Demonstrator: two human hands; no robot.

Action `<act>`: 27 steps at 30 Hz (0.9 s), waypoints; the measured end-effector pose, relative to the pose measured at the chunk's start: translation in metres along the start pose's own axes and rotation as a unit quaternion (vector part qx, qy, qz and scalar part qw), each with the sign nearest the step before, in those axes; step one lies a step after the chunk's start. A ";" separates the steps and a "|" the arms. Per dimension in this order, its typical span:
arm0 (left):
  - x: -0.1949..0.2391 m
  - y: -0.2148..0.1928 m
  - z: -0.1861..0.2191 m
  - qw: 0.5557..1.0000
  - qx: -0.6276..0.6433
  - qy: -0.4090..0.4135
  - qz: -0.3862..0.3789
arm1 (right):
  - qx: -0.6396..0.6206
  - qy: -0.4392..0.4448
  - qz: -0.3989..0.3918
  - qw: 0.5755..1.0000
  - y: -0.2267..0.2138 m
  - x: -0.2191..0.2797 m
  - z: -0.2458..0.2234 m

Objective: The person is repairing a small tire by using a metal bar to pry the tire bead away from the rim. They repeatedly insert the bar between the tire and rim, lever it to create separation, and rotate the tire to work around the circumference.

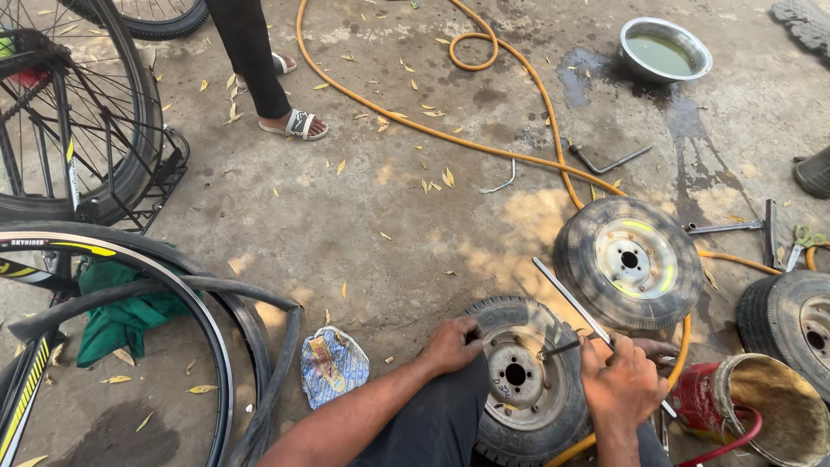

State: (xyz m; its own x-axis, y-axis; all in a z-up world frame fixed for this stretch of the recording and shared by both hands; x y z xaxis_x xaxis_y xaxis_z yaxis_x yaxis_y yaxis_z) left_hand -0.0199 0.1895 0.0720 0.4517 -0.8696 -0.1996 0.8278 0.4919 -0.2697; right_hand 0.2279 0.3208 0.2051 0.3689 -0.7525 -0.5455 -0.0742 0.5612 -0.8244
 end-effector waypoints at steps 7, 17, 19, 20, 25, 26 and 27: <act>-0.016 0.013 -0.002 0.995 -0.056 -0.057 -0.064 | -0.138 0.100 -0.013 0.985 0.023 -0.008 0.060; -0.027 0.010 0.010 0.991 -0.072 -0.079 -0.082 | -0.082 0.296 -0.156 0.939 0.174 0.013 0.143; -0.026 0.011 0.009 0.990 -0.068 -0.090 -0.088 | -0.114 0.277 -0.151 0.942 0.171 0.002 0.133; -0.021 0.015 0.008 0.989 -0.074 -0.092 -0.087 | -0.122 0.264 -0.136 0.947 0.158 0.004 0.132; -0.027 0.024 0.009 0.985 -0.112 -0.078 -0.108 | -0.132 -0.033 0.061 0.989 0.050 -0.042 0.052; -0.027 0.023 0.010 0.986 -0.114 -0.074 -0.101 | -0.178 -0.115 0.070 0.975 0.031 -0.049 0.026; -0.027 0.022 0.012 0.986 -0.117 -0.070 -0.095 | -0.222 -0.196 0.081 0.952 0.012 -0.049 -0.002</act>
State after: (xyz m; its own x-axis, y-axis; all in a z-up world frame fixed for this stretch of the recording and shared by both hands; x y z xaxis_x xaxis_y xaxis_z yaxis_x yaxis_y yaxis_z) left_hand -0.0099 0.2228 0.0823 0.3514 -0.9362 0.0021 0.8099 0.3028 -0.5023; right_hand 0.2075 0.3636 0.2213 0.6305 -0.4338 -0.6437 -0.5110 0.3923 -0.7648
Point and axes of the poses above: each hand's wrist, its own x-axis away from the middle knuckle, its own y-axis out of the palm, z = x × y, the point moved 6 cm from there along -x, towards the middle knuckle, and after that the axes turned 12 degrees about x, right-handed, at the moved point
